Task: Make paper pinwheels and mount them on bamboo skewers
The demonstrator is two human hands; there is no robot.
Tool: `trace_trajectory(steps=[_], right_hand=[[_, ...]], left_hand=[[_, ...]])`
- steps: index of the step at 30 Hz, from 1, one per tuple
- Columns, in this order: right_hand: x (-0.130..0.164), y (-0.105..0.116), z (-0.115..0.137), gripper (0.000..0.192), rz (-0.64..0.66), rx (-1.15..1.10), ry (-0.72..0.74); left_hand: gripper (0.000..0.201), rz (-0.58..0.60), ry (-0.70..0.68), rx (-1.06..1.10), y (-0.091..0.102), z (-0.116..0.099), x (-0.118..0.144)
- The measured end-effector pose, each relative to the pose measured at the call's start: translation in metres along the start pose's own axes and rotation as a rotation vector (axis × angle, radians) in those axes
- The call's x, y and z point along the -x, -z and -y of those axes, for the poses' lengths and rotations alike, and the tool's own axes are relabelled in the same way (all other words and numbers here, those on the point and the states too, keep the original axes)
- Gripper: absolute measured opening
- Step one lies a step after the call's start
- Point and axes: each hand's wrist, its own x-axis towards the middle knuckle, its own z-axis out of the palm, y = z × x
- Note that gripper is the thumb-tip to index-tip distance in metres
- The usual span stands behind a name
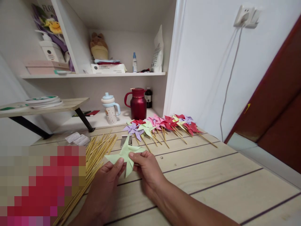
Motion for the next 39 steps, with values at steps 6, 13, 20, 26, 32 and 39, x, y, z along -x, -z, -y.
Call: trace_trajectory(steps=[6, 13, 20, 26, 32, 39], right_hand=[[-0.001, 0.002, -0.003, 0.026, 0.012, 0.048, 0.032], [-0.001, 0.001, -0.002, 0.026, 0.014, 0.095, 0.055], [0.001, -0.001, -0.001, 0.029, -0.033, 0.125, 0.056], [0.000, 0.000, -0.005, 0.031, -0.051, 0.145, 0.072], [0.000, 0.000, -0.006, 0.035, -0.022, 0.136, 0.072], [0.003, -0.005, -0.004, 0.033, -0.013, 0.103, 0.037]], left_hand=[[0.032, -0.165, -0.012, -0.051, -0.001, -0.003, 0.000], [0.033, -0.181, -0.017, -0.116, 0.001, 0.000, -0.002], [0.024, -0.144, -0.026, -0.058, -0.001, -0.004, 0.000], [0.023, -0.093, -0.033, -0.115, 0.006, 0.000, -0.003], [0.033, -0.090, -0.026, -0.095, 0.010, 0.006, -0.008], [0.036, -0.121, -0.031, -0.126, 0.003, 0.000, -0.004]])
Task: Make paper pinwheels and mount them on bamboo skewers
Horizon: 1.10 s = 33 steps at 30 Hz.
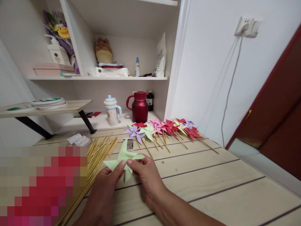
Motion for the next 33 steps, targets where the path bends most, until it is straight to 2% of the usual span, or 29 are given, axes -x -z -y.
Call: trace_trajectory(steps=[5, 8, 10, 12, 14, 16, 22, 29, 33], right_hand=[[0.003, -0.002, -0.002, 0.034, 0.014, 0.002, -0.010], [0.002, 0.002, 0.002, 0.057, 0.045, 0.014, 0.004], [-0.001, 0.006, 0.009, 0.074, -0.001, 0.074, 0.062], [-0.003, 0.011, 0.018, 0.063, -0.029, 0.197, 0.129], [-0.005, 0.014, 0.026, 0.045, 0.010, 0.336, 0.147], [-0.006, 0.016, 0.032, 0.040, 0.053, 0.440, 0.163], [-0.006, 0.016, 0.039, 0.049, 0.107, 0.495, 0.175], [-0.006, 0.019, 0.040, 0.053, 0.183, 0.526, 0.141], [-0.009, 0.020, 0.039, 0.055, 0.159, 0.540, 0.084]], left_hand=[[0.033, -0.123, -0.014, -0.044, 0.002, -0.001, -0.001], [0.034, -0.128, -0.027, -0.010, 0.004, -0.002, -0.003], [0.033, -0.125, -0.043, -0.003, 0.006, -0.004, -0.005], [0.032, -0.129, -0.039, -0.012, 0.006, -0.007, -0.005], [0.032, -0.139, -0.018, -0.011, 0.006, -0.010, -0.005], [0.032, -0.130, -0.002, 0.008, 0.006, -0.011, -0.006], [0.034, -0.107, 0.009, 0.006, 0.008, -0.010, -0.008], [0.026, -0.027, 0.011, -0.080, 0.003, -0.017, -0.003], [0.026, 0.004, 0.022, -0.122, 0.001, -0.018, -0.001]])
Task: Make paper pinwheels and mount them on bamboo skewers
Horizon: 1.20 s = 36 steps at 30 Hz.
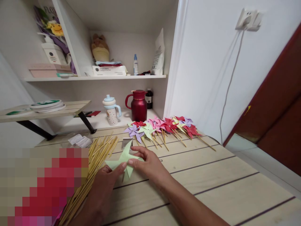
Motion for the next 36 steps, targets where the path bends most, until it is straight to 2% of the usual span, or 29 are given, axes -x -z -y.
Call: trace_trajectory(steps=[4, 6, 12, 17, 21, 27, 31, 36], right_hand=[[-0.002, 0.001, -0.003, 0.026, -0.024, 0.015, -0.029], [-0.002, 0.000, -0.004, 0.021, -0.044, 0.007, -0.034], [0.001, -0.007, -0.003, 0.024, -0.100, -0.090, -0.076], [-0.002, -0.004, -0.003, 0.027, -0.125, -0.307, -0.124], [-0.004, 0.002, -0.002, 0.029, -0.126, -0.390, -0.140], [-0.003, 0.002, -0.004, 0.027, -0.096, -0.386, -0.129], [-0.002, 0.000, -0.006, 0.028, -0.079, -0.359, -0.145], [-0.001, -0.002, -0.005, 0.031, -0.083, -0.322, -0.118]], left_hand=[[0.028, -0.021, 0.003, -0.064, -0.002, 0.000, 0.003], [0.029, -0.031, 0.000, -0.075, -0.002, 0.002, 0.004], [0.036, -0.025, 0.014, 0.012, -0.005, 0.006, 0.005], [0.044, 0.053, -0.027, 0.170, -0.012, -0.007, 0.013], [0.041, 0.108, -0.057, 0.185, -0.014, -0.014, 0.019], [0.035, 0.212, 0.016, 0.168, -0.007, -0.001, 0.011], [0.029, 0.194, 0.030, 0.156, -0.001, 0.010, 0.005], [0.027, 0.082, 0.041, 0.106, 0.000, 0.009, 0.004]])
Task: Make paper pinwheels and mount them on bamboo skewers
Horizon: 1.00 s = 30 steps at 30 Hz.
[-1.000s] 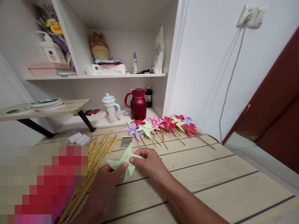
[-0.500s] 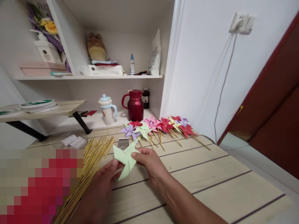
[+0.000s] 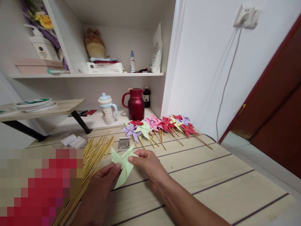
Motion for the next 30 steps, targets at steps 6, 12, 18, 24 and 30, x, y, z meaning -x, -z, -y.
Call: trace_trajectory(steps=[6, 12, 18, 24, 30], right_hand=[[0.0018, -0.0040, 0.0017, 0.029, -0.058, 0.135, 0.127], [0.0019, -0.0036, -0.0026, 0.028, -0.046, 0.147, 0.110], [0.0017, -0.0035, -0.0052, 0.031, -0.030, 0.158, 0.079], [0.0011, -0.0030, -0.0075, 0.029, -0.022, 0.185, 0.095], [0.0028, -0.0059, -0.0059, 0.029, -0.058, 0.283, 0.150]], left_hand=[[0.041, -0.024, 0.052, 0.062, -0.0050, -0.0054, 0.0019], [0.037, 0.013, 0.040, 0.079, -0.0043, -0.0035, 0.0022], [0.036, -0.064, 0.051, 0.005, -0.0012, -0.0008, 0.0001], [0.035, -0.135, 0.057, -0.015, -0.0023, -0.0024, 0.0018], [0.035, -0.134, 0.028, -0.026, -0.0051, -0.0020, 0.0029]])
